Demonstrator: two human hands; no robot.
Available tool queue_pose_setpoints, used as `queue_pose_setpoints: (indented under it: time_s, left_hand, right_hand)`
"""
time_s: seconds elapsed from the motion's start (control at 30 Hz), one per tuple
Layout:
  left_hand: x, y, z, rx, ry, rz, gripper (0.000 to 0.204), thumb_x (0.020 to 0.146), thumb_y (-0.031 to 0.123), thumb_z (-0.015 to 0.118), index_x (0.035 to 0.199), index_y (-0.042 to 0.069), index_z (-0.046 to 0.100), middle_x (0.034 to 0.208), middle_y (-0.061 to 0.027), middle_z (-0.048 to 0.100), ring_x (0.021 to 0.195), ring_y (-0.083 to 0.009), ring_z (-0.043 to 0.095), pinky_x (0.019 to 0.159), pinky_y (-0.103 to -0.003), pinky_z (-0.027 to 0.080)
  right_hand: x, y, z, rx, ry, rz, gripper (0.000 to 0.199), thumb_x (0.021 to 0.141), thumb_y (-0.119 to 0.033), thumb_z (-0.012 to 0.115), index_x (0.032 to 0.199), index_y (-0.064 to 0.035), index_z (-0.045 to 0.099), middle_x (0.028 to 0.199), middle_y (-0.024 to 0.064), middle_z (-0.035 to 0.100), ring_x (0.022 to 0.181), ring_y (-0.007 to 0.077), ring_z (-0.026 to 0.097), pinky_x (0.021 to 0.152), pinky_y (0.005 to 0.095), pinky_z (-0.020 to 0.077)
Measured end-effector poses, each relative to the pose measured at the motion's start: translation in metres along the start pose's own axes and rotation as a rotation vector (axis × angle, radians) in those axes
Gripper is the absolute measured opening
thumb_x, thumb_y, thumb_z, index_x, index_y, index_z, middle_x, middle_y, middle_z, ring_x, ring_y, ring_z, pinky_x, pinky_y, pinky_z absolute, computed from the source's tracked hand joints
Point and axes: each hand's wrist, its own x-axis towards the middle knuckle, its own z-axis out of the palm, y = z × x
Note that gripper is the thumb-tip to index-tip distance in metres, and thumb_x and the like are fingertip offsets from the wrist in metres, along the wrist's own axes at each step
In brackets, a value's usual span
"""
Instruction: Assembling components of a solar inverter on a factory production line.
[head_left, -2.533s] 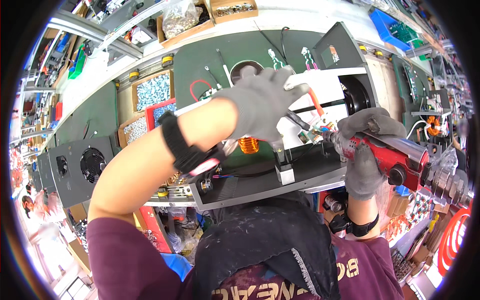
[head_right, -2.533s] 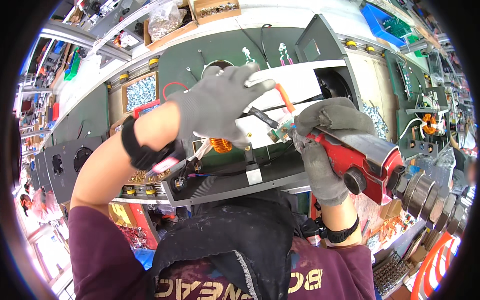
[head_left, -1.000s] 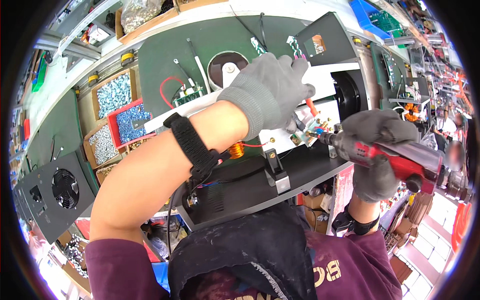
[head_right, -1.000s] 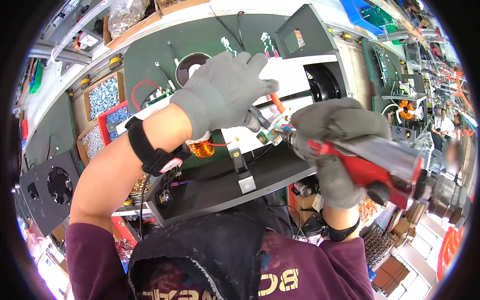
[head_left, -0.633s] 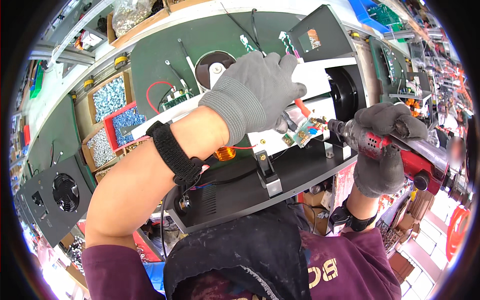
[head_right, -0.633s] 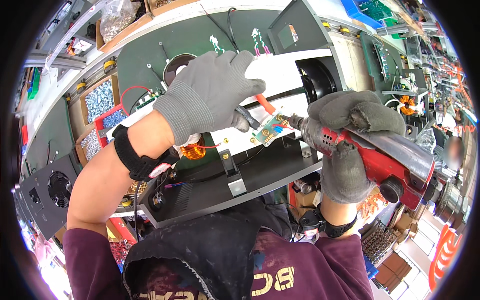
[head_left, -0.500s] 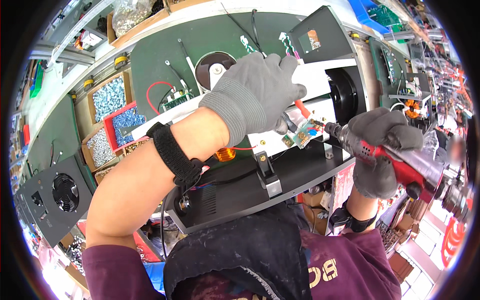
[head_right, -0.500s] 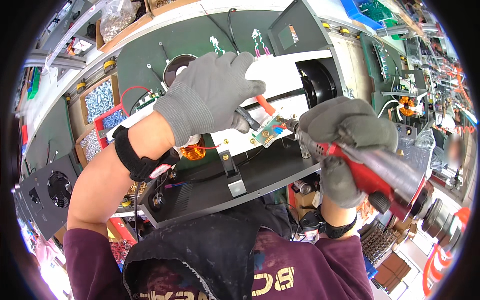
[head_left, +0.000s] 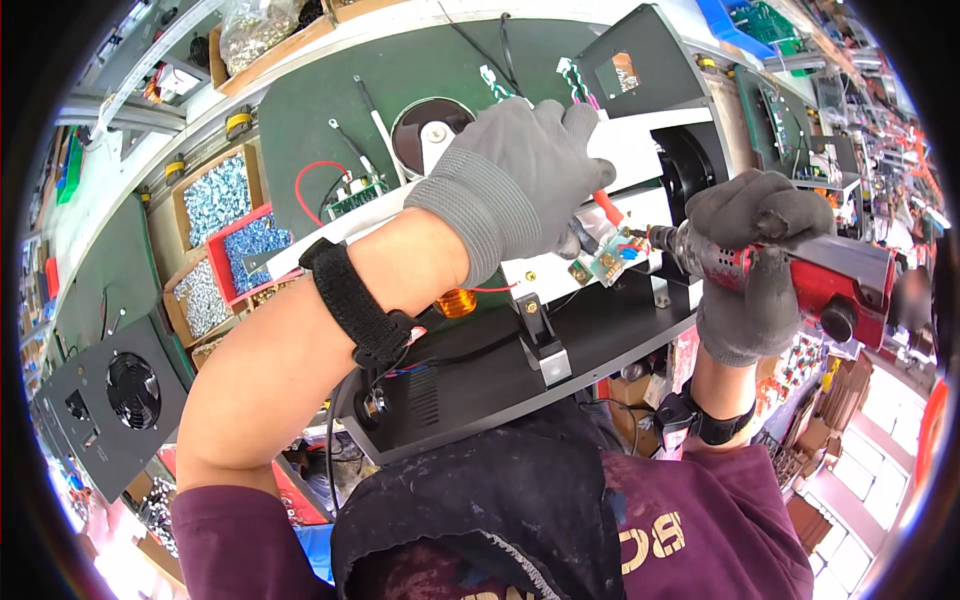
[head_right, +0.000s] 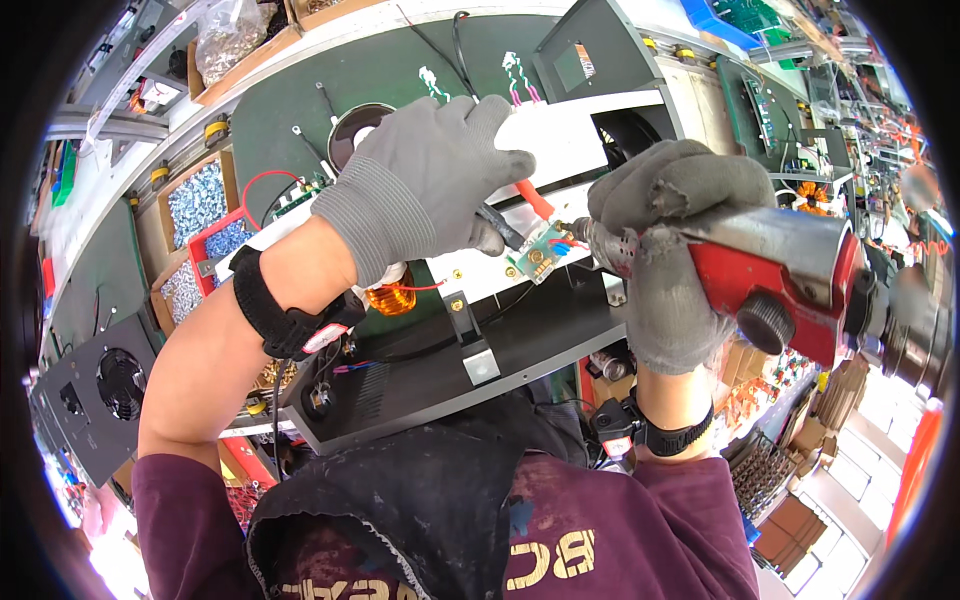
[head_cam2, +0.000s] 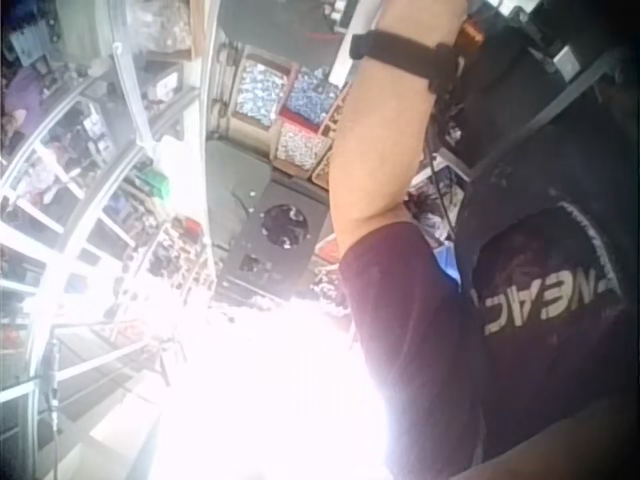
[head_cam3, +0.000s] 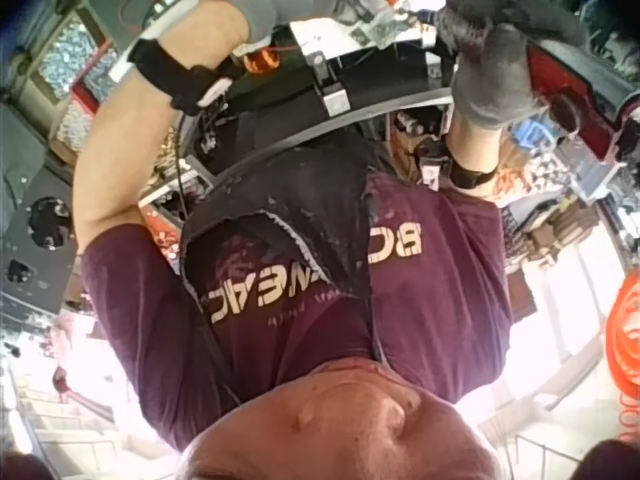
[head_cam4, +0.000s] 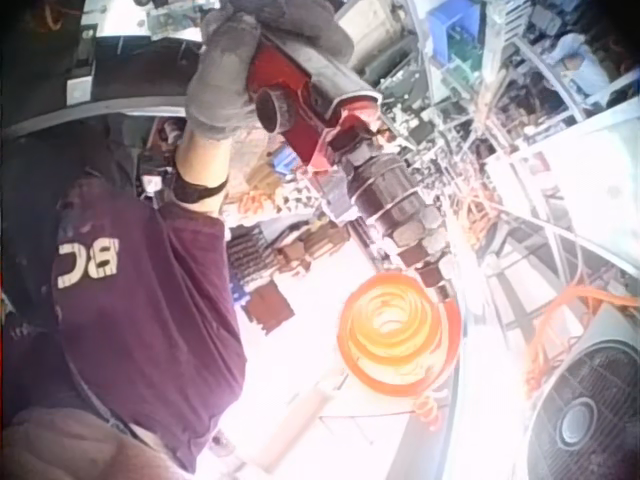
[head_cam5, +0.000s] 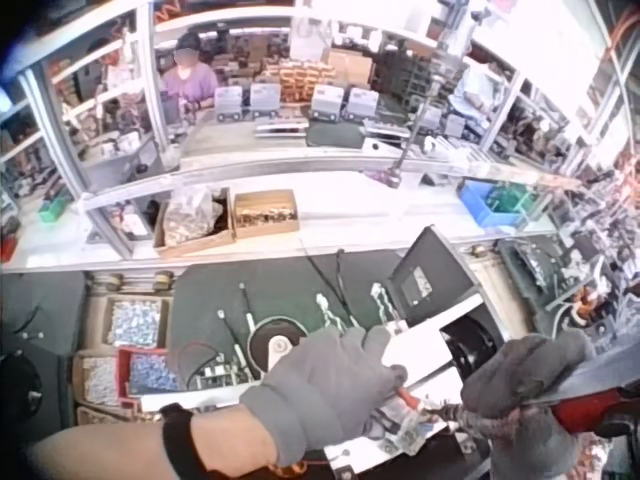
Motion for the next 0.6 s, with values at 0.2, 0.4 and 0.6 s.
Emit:
queue_pose_setpoints:
  time_s: [0.2,0.4,0.6]
  left_hand:
    - [-0.001,0.002,-0.001,0.041,-0.021,0.031,0.056,0.059,0.041,0.076,0.109,0.02,0.064,0.113,-0.0106,0.051,0.108,-0.0247,0.051,0.083,-0.036,0.044]
    - [0.002,0.008,0.006,0.125,0.128,0.183,0.053,0.061,0.037,0.074,0.11,0.02,0.065,0.127,-0.0144,0.046,0.115,-0.027,0.044,0.091,-0.036,0.038]
    - [0.004,0.012,0.006,0.108,0.097,0.141,0.047,0.06,0.034,0.073,0.104,0.018,0.067,0.13,-0.0165,0.044,0.115,-0.0285,0.043,0.089,-0.037,0.039]
  right_hand:
    - [0.003,-0.011,-0.003,-0.088,0.033,0.152,0.025,0.081,-0.02,0.061,0.094,-0.006,0.045,0.067,0.0072,0.045,0.058,0.0179,0.044,0.052,0.0316,0.0366]
    - [-0.001,0.011,-0.033,0.394,-0.287,-0.004,0.038,0.081,-0.021,0.062,0.109,-0.0017,0.046,0.082,0.0158,0.058,0.079,0.0267,0.062,0.069,0.0351,0.0505]
    - [-0.034,-0.009,-0.055,0.235,0.207,0.334,0.047,0.075,-0.016,0.07,0.114,-0.0022,0.049,0.108,0.0121,0.057,0.095,0.021,0.06,0.083,0.0364,0.0504]
